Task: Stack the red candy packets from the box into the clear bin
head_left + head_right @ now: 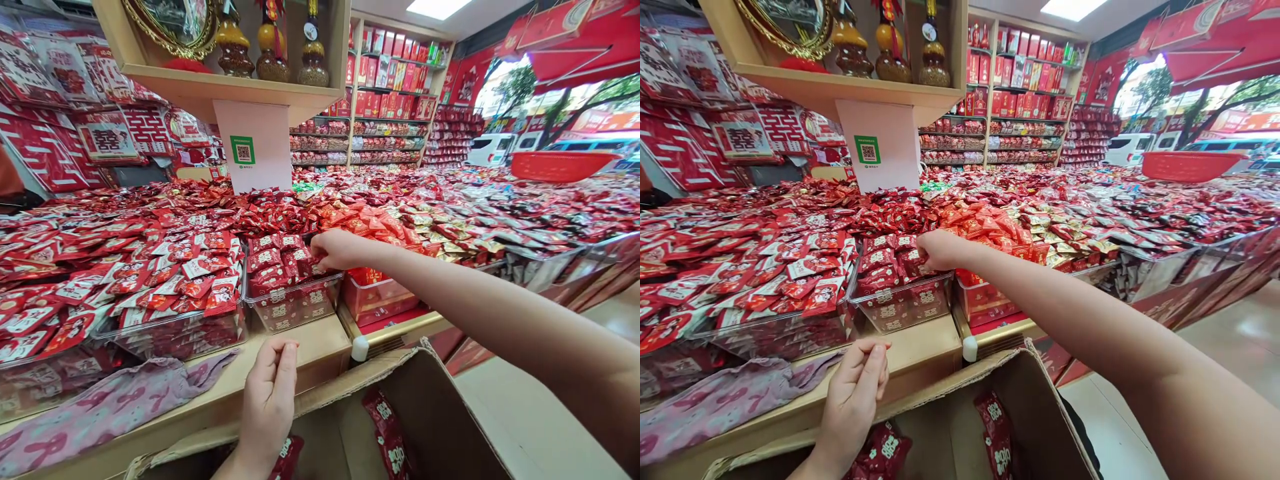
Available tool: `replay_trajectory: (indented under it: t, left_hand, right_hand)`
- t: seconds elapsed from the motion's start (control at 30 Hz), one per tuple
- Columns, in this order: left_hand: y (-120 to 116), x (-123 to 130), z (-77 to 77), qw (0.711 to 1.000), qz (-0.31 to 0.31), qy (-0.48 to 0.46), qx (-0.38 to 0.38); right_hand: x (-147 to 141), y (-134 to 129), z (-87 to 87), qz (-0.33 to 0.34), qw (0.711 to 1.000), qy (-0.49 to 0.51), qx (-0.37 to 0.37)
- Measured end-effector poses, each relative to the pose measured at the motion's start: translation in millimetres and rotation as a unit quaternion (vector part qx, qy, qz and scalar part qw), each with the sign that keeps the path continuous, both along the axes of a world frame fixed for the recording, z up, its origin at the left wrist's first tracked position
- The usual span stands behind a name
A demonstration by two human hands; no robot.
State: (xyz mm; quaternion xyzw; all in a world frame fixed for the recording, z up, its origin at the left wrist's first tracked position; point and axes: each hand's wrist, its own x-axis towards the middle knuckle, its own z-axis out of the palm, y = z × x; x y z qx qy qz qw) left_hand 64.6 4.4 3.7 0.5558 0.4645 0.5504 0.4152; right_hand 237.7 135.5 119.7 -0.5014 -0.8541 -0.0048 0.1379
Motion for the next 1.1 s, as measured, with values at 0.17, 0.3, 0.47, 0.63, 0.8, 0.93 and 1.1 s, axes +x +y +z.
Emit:
replay_trajectory:
  t: [0.17,0.3,0.47,0.63,0.8,0.93,1.1]
  left_hand:
    - [0,-2,-1.3,1.000,-0.019,0.025,-0.001]
    - [0,-4,-5.4,0.998,-0.028,0.059,-0.004]
    - [1,-6,-8.9,0.995,-0.046,0.088,-0.006]
    - [1,-3,-5.7,0.995,-0.046,0.086,-0.008]
    - [-1,0,0.3,0.998,-0.024,0.064,-0.009]
    - [-1,0,-0.2,0.998,-0.028,0.057,-0.006]
    - [0,0,-1.1,0.997,-0.031,0.069,-0.006]
  right_hand:
    - [-12,10,-8.7,0.010,0.993,-0.105,-0.044]
    - [-16,10,-2.5,0.038,0.975,-0.197,-0.092]
    - [-19,6,3.0,0.062,0.958,-0.256,-0.109]
    - [-22,6,3.9,0.049,0.955,-0.263,-0.130]
    - [-24,4,8.9,0.030,0.948,-0.276,-0.154]
    - [-25,2,11.8,0.033,0.949,-0.277,-0.145]
    - [-25,4,9.3,0.040,0.954,-0.272,-0.120]
